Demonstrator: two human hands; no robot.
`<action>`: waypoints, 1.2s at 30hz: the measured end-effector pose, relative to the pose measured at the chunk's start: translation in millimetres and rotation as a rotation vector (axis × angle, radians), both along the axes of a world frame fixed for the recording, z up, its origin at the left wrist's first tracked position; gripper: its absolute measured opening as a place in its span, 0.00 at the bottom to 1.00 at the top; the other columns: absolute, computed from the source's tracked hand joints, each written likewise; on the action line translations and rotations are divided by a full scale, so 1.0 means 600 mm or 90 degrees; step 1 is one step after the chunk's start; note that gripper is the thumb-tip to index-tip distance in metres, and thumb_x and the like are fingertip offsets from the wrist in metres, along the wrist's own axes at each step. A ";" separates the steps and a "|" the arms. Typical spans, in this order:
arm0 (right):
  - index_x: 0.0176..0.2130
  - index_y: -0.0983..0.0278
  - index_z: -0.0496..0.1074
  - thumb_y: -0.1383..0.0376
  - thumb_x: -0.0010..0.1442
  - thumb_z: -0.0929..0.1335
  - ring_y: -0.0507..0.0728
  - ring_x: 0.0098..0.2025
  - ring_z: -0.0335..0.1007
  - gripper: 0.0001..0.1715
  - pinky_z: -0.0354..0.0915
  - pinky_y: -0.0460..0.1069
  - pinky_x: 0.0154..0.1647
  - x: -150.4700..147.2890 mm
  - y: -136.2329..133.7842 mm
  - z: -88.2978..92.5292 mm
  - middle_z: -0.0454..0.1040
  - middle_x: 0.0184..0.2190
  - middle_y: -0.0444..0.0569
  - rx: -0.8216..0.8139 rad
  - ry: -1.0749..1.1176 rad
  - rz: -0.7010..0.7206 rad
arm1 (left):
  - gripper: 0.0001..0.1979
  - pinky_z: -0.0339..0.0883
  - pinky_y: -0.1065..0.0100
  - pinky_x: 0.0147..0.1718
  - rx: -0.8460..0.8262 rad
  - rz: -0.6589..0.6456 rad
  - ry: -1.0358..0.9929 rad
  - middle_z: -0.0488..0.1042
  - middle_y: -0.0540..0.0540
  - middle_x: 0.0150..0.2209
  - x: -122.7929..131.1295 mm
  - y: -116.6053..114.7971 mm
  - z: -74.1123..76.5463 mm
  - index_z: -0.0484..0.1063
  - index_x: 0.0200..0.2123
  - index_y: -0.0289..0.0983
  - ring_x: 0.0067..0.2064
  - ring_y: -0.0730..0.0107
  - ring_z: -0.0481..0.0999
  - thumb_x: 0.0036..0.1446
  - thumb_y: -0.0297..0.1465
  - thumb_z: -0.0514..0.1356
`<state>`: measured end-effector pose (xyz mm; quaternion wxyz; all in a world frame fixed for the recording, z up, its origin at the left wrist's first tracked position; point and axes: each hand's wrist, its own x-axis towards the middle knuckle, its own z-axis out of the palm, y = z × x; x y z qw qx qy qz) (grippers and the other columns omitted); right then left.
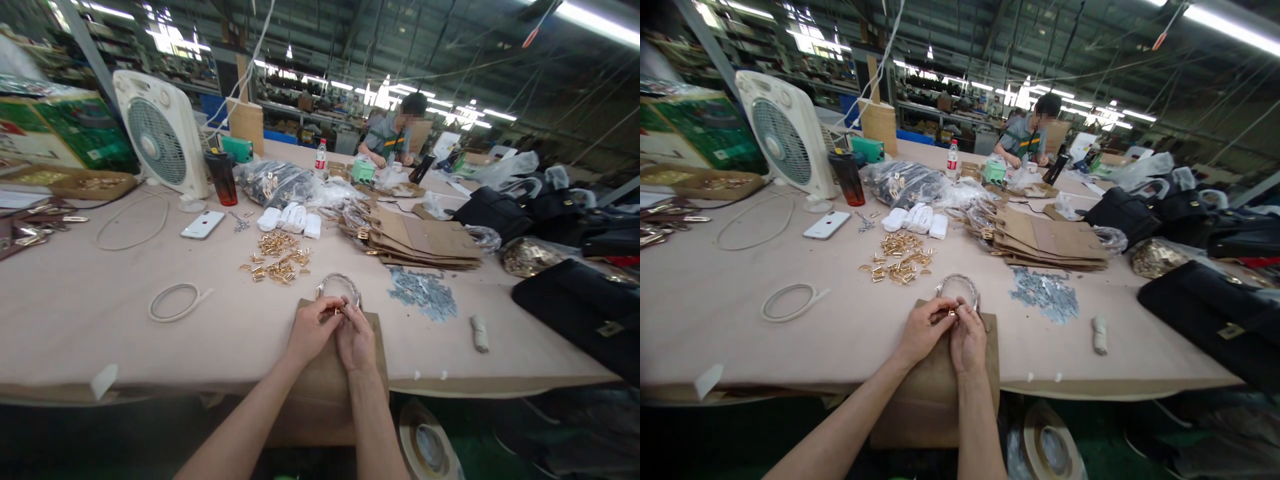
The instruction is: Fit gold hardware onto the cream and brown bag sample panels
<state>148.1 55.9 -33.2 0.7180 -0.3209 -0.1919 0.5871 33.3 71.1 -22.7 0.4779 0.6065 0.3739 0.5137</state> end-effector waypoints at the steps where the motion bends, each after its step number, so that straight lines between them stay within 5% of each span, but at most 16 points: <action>1: 0.38 0.61 0.82 0.65 0.53 0.77 0.56 0.47 0.77 0.09 0.69 0.54 0.60 0.000 0.000 -0.001 0.82 0.42 0.47 0.001 -0.009 -0.002 | 0.13 0.77 0.63 0.54 -0.005 -0.003 -0.011 0.82 0.46 0.48 0.000 0.000 -0.001 0.79 0.49 0.39 0.49 0.65 0.83 0.59 0.28 0.65; 12: 0.35 0.61 0.79 0.66 0.54 0.78 0.54 0.43 0.77 0.07 0.71 0.49 0.52 0.000 -0.001 0.005 0.81 0.38 0.45 0.002 -0.031 0.035 | 0.16 0.76 0.60 0.57 -0.040 -0.004 -0.056 0.82 0.45 0.52 -0.004 0.001 0.001 0.79 0.50 0.39 0.52 0.62 0.82 0.59 0.29 0.65; 18: 0.45 0.57 0.77 0.70 0.52 0.78 0.52 0.46 0.77 0.21 0.73 0.47 0.50 0.022 -0.001 0.011 0.80 0.47 0.43 -0.029 0.027 0.095 | 0.17 0.76 0.59 0.58 -0.035 -0.026 -0.043 0.81 0.44 0.53 -0.006 0.000 -0.003 0.79 0.52 0.39 0.54 0.60 0.82 0.59 0.29 0.65; 24: 0.46 0.57 0.76 0.68 0.49 0.80 0.53 0.44 0.78 0.25 0.73 0.49 0.49 0.034 0.000 0.013 0.81 0.44 0.43 -0.043 0.003 0.165 | 0.17 0.74 0.57 0.59 -0.045 -0.090 -0.061 0.80 0.42 0.55 -0.007 -0.002 0.001 0.79 0.53 0.38 0.56 0.58 0.81 0.60 0.31 0.65; 27: 0.45 0.57 0.77 0.61 0.54 0.80 0.55 0.45 0.77 0.19 0.71 0.50 0.51 0.023 -0.004 0.012 0.80 0.44 0.45 -0.016 -0.043 0.108 | 0.18 0.73 0.55 0.60 -0.066 -0.071 -0.095 0.80 0.40 0.55 -0.005 0.001 0.001 0.78 0.53 0.36 0.55 0.58 0.81 0.59 0.31 0.66; 33: 0.45 0.59 0.80 0.55 0.62 0.75 0.56 0.48 0.73 0.15 0.66 0.52 0.55 0.024 -0.022 0.003 0.80 0.45 0.47 0.013 -0.333 -0.189 | 0.22 0.74 0.53 0.59 -0.099 -0.062 -0.113 0.80 0.37 0.55 -0.005 0.008 -0.002 0.74 0.55 0.35 0.57 0.56 0.79 0.58 0.32 0.68; 36: 0.47 0.60 0.82 0.56 0.63 0.73 0.59 0.51 0.72 0.16 0.64 0.53 0.57 0.037 -0.028 0.018 0.80 0.48 0.50 0.031 -0.484 -0.140 | 0.22 0.73 0.52 0.60 -0.104 -0.081 -0.125 0.79 0.35 0.55 -0.006 0.009 -0.002 0.73 0.55 0.34 0.59 0.55 0.78 0.58 0.33 0.68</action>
